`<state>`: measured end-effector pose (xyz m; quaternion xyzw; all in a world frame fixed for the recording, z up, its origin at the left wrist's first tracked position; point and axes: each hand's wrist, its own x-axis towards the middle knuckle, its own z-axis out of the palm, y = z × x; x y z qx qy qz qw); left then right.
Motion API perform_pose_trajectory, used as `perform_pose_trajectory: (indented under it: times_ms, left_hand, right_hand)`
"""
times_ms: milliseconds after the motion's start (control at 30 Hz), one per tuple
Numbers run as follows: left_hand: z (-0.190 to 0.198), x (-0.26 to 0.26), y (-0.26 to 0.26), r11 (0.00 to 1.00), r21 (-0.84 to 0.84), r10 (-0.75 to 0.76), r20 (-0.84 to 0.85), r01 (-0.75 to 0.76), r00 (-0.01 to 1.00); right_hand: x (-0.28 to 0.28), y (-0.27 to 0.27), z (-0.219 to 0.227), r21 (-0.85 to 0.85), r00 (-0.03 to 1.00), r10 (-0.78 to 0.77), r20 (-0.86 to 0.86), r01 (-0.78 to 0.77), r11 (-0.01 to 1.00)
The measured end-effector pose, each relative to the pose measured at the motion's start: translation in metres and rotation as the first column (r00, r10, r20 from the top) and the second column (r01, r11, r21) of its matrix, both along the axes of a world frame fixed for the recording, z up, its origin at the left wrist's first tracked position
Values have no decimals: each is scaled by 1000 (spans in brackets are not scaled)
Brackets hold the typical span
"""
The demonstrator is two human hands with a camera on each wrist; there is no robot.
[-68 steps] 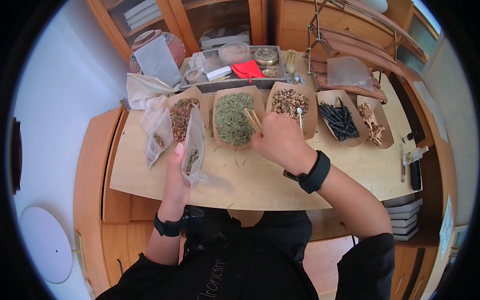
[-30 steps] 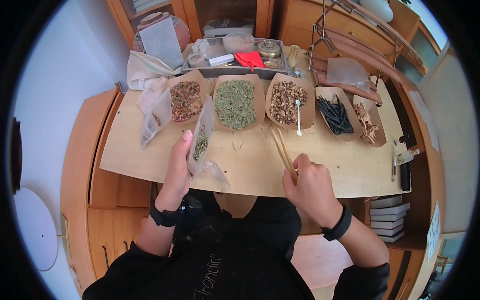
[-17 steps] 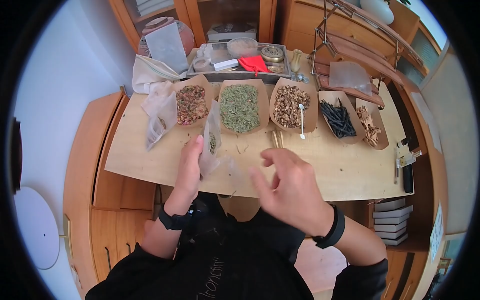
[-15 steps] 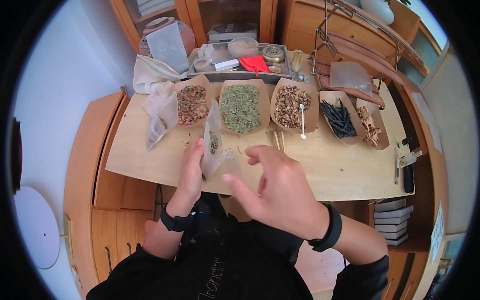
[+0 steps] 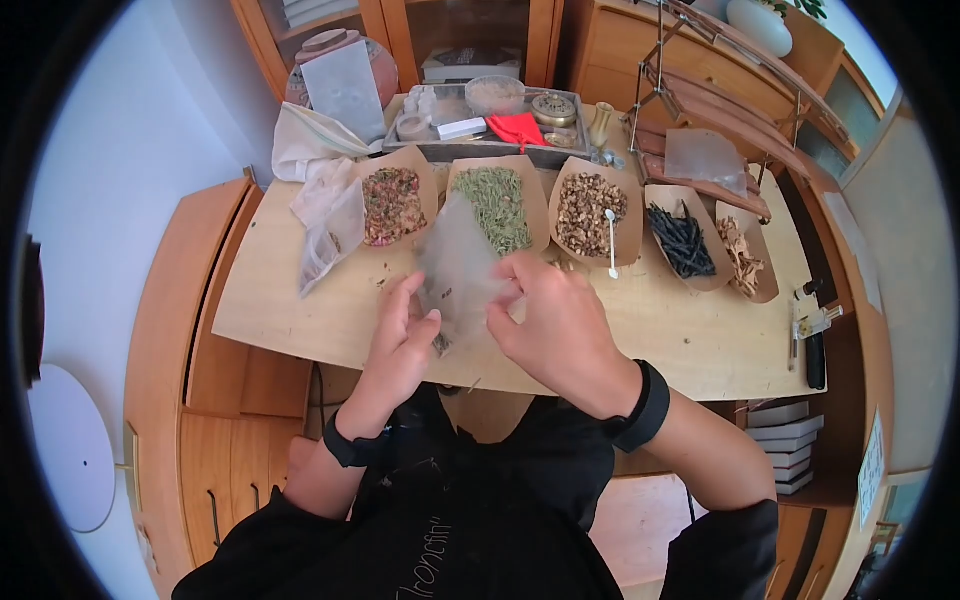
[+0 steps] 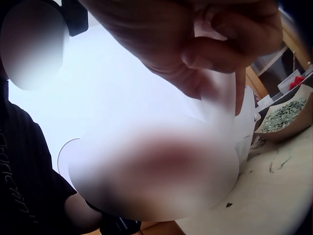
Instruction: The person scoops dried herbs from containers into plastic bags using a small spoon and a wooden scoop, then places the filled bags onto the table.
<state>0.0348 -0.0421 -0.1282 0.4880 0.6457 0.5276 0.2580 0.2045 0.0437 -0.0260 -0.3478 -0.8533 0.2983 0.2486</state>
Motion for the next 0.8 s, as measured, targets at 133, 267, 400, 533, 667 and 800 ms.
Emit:
perform_pose_trajectory:
  times_ms: [133, 267, 400, 533, 667, 800]
  left_hand:
    - [12, 4, -5, 1000, -9, -5, -100, 4, 995]
    - [29, 10, -9, 997, -51, -61, -278, 49, 959]
    - [33, 15, -11, 997, -65, -64, -374, 43, 925]
    - [30, 12, -16, 998, -47, -63, -439, 47, 896]
    - [29, 6, -26, 998, 58, 15, -430, 10, 903]
    - [27, 3, -34, 998, 62, 33, -495, -2, 868]
  right_hand:
    - [5, -2, -4, -2, 1000, -16, 12, 16, 1000]
    - [7, -6, -4, -44, 999, -42, -20, 41, 998]
    - [2, -13, -14, -66, 989, -15, -145, 6, 998]
    - [-7, -26, -1, -90, 986, 33, -163, -48, 995]
    - [-12, -35, 7, 41, 985, 115, -132, -110, 993]
    - [-14, -36, 3, 18, 981, 163, -110, -162, 987]
